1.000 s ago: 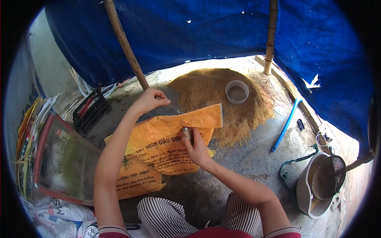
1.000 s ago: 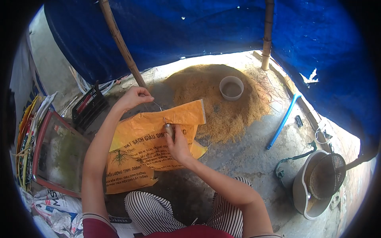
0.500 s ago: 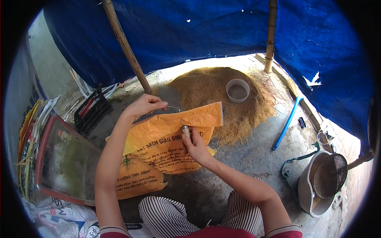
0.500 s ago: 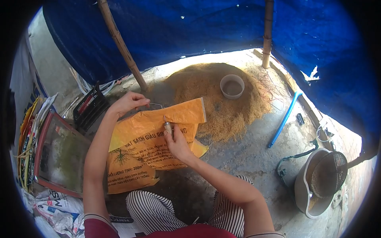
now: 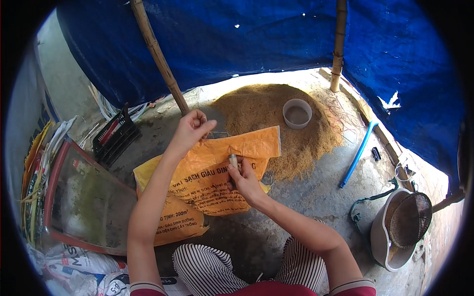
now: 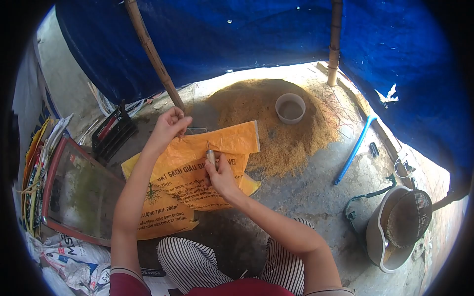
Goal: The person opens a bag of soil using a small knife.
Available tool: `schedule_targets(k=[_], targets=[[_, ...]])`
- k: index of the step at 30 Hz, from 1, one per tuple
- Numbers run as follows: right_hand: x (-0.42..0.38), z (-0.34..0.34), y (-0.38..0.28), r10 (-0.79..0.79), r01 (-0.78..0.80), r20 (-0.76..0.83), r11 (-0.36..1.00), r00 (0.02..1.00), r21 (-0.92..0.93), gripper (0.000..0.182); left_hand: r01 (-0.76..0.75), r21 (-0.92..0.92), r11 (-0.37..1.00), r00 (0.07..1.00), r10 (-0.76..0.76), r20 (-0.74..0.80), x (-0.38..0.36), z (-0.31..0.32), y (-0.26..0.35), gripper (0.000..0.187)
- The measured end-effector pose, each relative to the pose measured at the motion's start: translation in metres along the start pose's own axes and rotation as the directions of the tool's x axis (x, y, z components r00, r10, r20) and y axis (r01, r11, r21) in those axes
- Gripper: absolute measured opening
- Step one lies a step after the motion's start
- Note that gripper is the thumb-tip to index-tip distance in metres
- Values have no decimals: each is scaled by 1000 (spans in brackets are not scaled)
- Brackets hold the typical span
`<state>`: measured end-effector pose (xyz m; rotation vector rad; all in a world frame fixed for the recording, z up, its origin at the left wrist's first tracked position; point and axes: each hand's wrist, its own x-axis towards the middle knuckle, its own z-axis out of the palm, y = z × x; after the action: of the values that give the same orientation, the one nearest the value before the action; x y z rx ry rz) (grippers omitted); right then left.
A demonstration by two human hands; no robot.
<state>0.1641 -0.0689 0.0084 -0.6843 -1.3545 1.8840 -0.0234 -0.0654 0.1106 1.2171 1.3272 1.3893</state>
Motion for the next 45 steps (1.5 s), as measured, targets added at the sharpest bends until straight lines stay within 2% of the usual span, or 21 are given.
schedule_targets(k=[2,3,5,8,12,22,24,25,27,28,29,30,31,33,36,37,38,39,40,41,45], targets=[[-2,0,-5,-11,11,13,1000,1000,-10,26,-141,569,810,979,201,-43,-10,12,5,30],[-2,0,-7,-20,21,25,1000,999,-21,26,-142,569,810,979,201,-43,-17,19,11,30],[-2,1,-8,-8,8,27,1000,1000,5,26,-311,783,539,925,361,119,-27,29,19,45],[-1,2,-11,23,-24,34,998,999,50,26,-419,822,386,859,462,220,-18,16,-8,43],[-1,2,-18,74,-77,30,992,997,100,24,-312,849,427,913,381,143,-20,17,-14,41],[1,-3,-39,181,-182,19,977,983,108,24,-257,875,410,864,504,17,-12,24,-34,35],[9,-17,-34,258,-462,387,586,885,665,25,-232,878,418,865,501,-10,-8,23,-37,34],[12,-22,-33,259,-464,389,589,884,662,25,-216,872,440,864,502,-40,-5,23,-39,33],[15,-24,-38,137,-612,601,68,788,788,27,-203,862,464,858,509,-72,1,22,-43,32],[13,-21,-38,139,-614,602,72,786,786,27,-192,878,438,846,527,-77,3,22,-46,32],[7,-11,-43,307,-475,366,638,878,606,24,-179,894,411,836,543,-82,3,22,-47,31],[3,-6,-45,280,-287,75,951,957,115,22,-178,894,412,835,544,-85,4,21,-48,31],[3,-7,-44,278,-286,75,952,958,113,22,-172,879,444,848,521,-97,5,19,-48,31],[5,-11,-35,92,-88,9,971,996,-224,20,-166,864,476,862,495,-107,6,19,-50,31],[10,-15,-24,-205,182,46,716,978,-674,18,-151,880,450,849,516,-118,7,22,-53,29],[15,-20,-27,-204,182,47,716,978,-674,18,-197,856,478,827,550,-117,8,22,-54,26],[21,-29,-34,154,-178,228,980,961,86,18,-243,829,504,805,582,-118,8,23,-53,24],[25,-33,-37,227,-611,579,456,783,647,17,-240,829,506,806,580,-121,7,24,-52,24],[25,-31,-36,231,-614,581,455,780,644,17,-208,831,516,850,516,-108,7,25,-51,23],[26,-27,-35,277,-564,513,595,813,572,18,-177,833,525,888,450,-96,8,25,-49,23],[26,-12,-27,306,-326,193,942,932,82,22,-146,828,542,921,380,-86,12,24,-48,24]])
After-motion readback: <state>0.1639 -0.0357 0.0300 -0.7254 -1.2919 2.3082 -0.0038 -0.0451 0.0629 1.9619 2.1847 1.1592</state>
